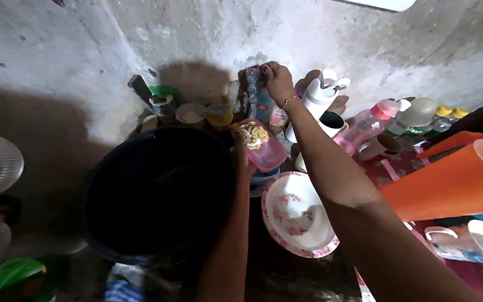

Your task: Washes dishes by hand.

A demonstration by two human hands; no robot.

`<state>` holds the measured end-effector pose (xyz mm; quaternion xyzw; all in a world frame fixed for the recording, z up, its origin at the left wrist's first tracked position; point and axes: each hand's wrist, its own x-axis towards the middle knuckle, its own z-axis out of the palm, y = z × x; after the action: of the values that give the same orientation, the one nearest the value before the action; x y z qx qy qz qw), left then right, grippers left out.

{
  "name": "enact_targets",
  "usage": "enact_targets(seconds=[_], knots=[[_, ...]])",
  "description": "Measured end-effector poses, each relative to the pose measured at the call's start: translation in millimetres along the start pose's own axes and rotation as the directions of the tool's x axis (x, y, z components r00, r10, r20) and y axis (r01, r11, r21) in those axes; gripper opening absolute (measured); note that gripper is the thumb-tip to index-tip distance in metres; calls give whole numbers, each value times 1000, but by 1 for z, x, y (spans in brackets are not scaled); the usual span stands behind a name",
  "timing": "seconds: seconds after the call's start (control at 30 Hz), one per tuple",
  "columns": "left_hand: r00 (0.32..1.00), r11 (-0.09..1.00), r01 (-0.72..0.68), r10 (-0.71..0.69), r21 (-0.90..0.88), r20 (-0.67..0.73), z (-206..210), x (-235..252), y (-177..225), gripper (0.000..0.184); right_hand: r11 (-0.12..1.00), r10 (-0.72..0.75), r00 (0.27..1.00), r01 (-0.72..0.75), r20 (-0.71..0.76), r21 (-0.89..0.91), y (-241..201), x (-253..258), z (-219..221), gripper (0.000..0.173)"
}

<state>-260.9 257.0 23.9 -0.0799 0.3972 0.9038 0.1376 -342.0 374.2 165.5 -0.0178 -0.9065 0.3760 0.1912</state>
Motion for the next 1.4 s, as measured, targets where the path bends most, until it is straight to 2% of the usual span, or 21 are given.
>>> enact_targets(seconds=[0.1,0.23,0.3,0.33,0.43,0.5,0.57,0.63,0.7,0.8,0.9,1.0,1.1,1.2,1.27,1.33,1.4], knots=[[999,999,35,-35,-4,16,-3,-5,-1,44,997,-26,998,30,-51,66,12,8,4,36],[998,998,64,-64,28,6,-2,-22,2,42,949,48,998,-37,-28,313,27,25,8,33],[999,998,47,-48,39,19,-3,-31,3,40,936,86,996,-75,-17,343,25,23,8,35],[999,998,46,-47,49,23,-4,-36,4,39,949,105,994,-96,-13,301,23,16,5,37],[995,992,93,-96,89,24,-5,-51,7,44,996,65,994,-70,92,53,12,-49,-12,48],[992,990,125,-127,72,27,-3,-61,5,43,994,-72,965,91,253,-63,17,-113,-10,52],[986,985,167,-167,44,1,5,-73,-2,39,968,-169,911,225,376,-110,40,-162,3,49],[979,979,205,-204,22,-29,9,-82,-12,42,974,-143,886,205,441,-97,52,-184,12,45],[977,979,204,-204,-15,-68,9,-88,-17,44,991,-92,875,129,475,-46,44,-209,9,44],[984,985,167,-164,51,-70,7,-95,-20,46,997,-72,915,78,398,2,44,-244,3,43],[982,966,183,-189,182,15,12,-113,-38,46,990,18,956,24,292,-141,77,-246,3,50],[974,955,216,-225,204,21,20,-136,-55,44,986,112,938,-64,328,-154,79,-243,-1,52],[981,952,196,-191,234,-41,19,-143,-49,49,996,79,906,-85,416,-4,53,-276,-8,50],[995,924,103,-95,368,-39,10,-145,-46,50,1000,9,946,-12,323,5,53,-311,-3,47],[996,905,74,-89,419,16,7,-151,-53,44,994,44,960,-15,276,-107,72,-307,-5,51],[995,872,75,-99,483,24,10,-165,-61,40,980,122,942,-64,314,-188,90,-286,-15,59],[988,856,124,-155,502,20,16,-181,-68,37,979,136,938,-77,318,-190,97,-270,-24,51]])
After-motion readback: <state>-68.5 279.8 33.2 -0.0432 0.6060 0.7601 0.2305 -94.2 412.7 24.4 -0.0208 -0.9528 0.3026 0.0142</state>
